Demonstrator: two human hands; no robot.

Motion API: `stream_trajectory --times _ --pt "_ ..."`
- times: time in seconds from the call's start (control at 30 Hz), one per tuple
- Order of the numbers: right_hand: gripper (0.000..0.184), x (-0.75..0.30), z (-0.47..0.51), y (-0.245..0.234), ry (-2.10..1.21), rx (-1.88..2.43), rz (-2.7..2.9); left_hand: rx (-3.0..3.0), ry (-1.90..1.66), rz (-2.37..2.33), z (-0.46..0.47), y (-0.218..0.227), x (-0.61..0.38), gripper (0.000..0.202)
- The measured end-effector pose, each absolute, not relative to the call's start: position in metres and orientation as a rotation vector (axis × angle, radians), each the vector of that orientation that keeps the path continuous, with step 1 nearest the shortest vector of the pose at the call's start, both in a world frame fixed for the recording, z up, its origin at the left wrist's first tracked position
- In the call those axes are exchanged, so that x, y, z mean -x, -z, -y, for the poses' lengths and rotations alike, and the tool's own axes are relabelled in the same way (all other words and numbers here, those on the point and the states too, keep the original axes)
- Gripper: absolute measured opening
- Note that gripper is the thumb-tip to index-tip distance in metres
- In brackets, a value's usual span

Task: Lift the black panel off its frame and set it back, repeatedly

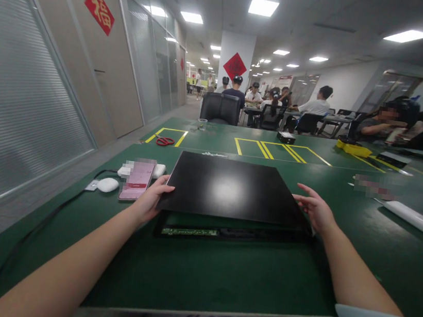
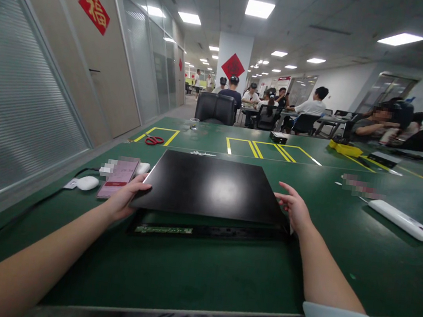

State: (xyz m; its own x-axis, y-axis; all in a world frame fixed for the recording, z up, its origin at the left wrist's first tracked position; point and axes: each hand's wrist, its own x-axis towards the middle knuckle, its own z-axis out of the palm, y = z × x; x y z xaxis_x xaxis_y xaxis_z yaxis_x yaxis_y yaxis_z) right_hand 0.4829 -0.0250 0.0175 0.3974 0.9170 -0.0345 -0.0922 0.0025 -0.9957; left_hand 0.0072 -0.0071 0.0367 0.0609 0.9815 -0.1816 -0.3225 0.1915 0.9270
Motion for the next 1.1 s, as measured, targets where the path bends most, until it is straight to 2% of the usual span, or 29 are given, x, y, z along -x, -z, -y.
stream_trajectory --times 0.37,0.9,1.1 --pt "0.043 -0.4762 0.0262 -0.0153 -0.992 1.4 0.909 -0.868 -1.181 -1.043 0.0092 -0.0372 -0.0077 0.048" --pt "0.038 -0.481 0.0226 -0.0111 -0.928 1.45 0.954 -0.875 -1.144 -1.092 0.0081 -0.0356 -0.0091 0.039" --pt "0.036 -0.4836 0.0224 -0.0102 -0.839 1.482 0.976 -0.931 -1.109 -1.041 0.0078 -0.0329 -0.0079 0.043"
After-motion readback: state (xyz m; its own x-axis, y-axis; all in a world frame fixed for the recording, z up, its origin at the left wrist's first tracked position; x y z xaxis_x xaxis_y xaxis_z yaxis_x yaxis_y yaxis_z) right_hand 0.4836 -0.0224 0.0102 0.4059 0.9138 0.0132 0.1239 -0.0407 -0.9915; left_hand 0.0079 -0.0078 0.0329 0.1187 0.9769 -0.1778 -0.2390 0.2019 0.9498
